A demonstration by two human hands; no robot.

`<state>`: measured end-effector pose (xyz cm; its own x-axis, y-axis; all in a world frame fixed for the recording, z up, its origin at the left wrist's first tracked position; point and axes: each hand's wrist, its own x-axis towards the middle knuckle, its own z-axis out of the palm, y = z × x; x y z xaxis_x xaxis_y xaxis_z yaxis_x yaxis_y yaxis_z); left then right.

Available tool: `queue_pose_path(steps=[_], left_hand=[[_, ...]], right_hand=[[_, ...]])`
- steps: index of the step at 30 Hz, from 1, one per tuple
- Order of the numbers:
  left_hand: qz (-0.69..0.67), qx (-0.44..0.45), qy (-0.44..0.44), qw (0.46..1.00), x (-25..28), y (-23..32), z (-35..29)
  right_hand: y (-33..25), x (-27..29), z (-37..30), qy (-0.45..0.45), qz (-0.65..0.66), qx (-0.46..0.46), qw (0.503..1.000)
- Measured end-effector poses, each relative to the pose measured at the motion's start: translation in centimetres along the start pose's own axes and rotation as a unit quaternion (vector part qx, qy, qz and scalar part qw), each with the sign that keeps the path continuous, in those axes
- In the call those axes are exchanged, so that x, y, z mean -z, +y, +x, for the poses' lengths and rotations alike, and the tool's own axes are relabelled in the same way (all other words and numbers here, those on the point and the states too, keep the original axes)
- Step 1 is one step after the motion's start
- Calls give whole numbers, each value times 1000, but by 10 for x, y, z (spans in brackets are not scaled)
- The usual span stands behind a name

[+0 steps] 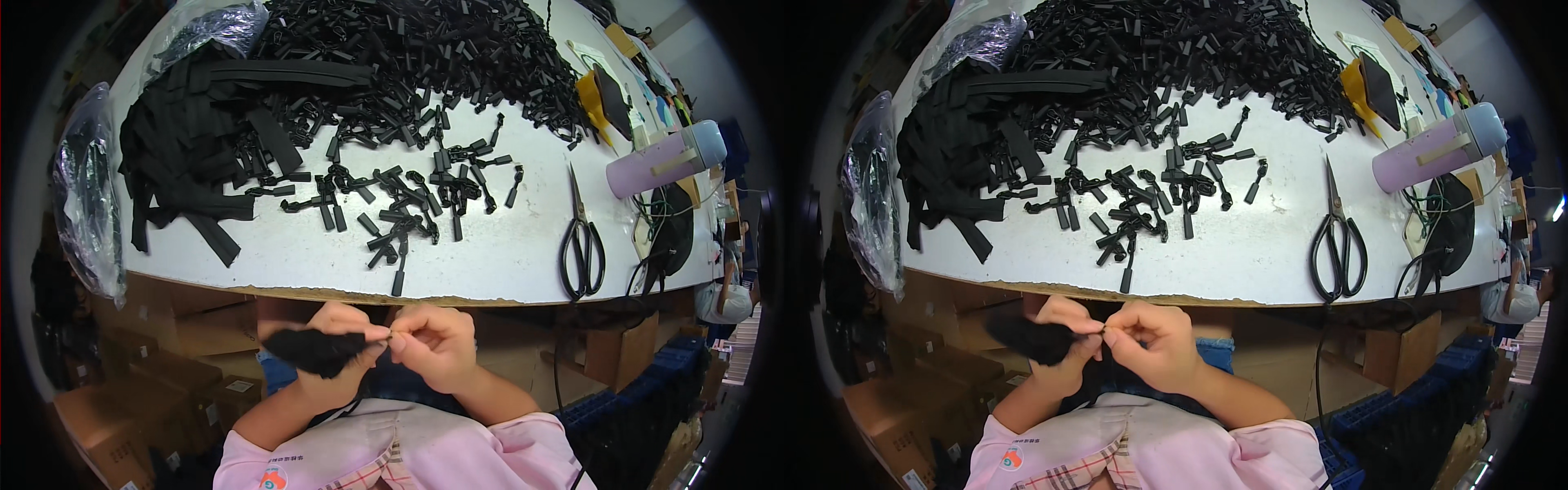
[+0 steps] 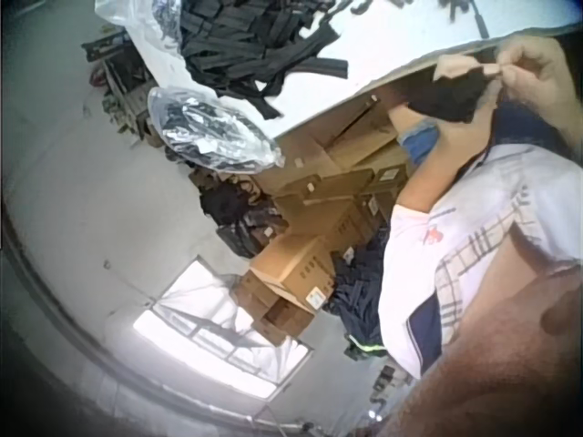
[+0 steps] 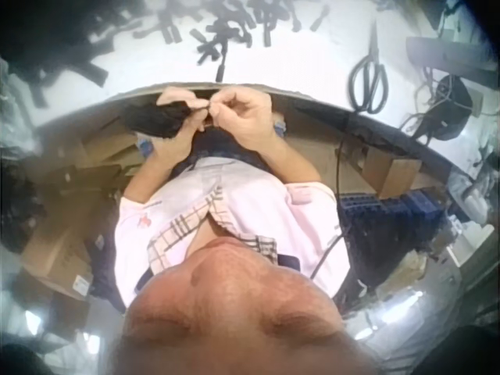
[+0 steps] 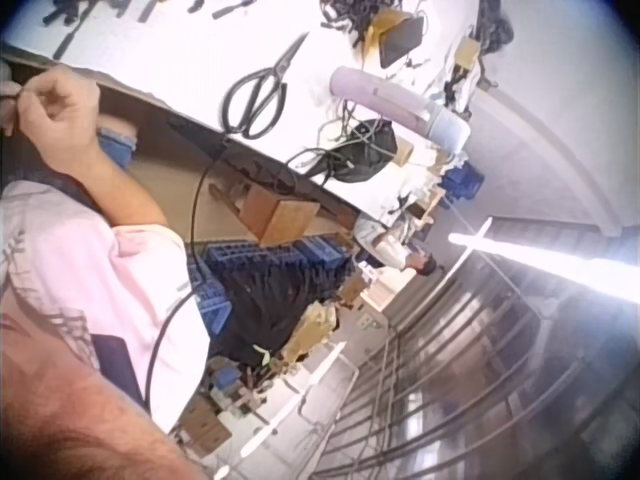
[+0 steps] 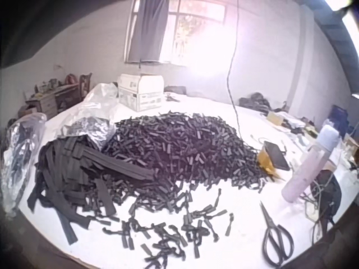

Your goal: Assembling plastic clips onto black fabric straps at a workbench.

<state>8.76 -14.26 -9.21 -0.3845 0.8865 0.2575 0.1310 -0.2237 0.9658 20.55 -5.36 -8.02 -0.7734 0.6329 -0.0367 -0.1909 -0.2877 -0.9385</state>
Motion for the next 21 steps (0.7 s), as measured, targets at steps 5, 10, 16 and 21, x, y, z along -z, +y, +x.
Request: queue_pose_path(steps=[5,10,16,21], left_hand=[[-158,91,7,983,-8,11,-1],[-337,281,30,898,3,11,10],[-306,329,37,893,1,8,7],[-151,178,117,965,-8,8,9]], right_hand=[[2,12,9,12,-125,92,988],[-16,28,37,139,-707,249,648],[-6,40,39,172,-634,268,705],[-12,27,26,181,-328,153,915]])
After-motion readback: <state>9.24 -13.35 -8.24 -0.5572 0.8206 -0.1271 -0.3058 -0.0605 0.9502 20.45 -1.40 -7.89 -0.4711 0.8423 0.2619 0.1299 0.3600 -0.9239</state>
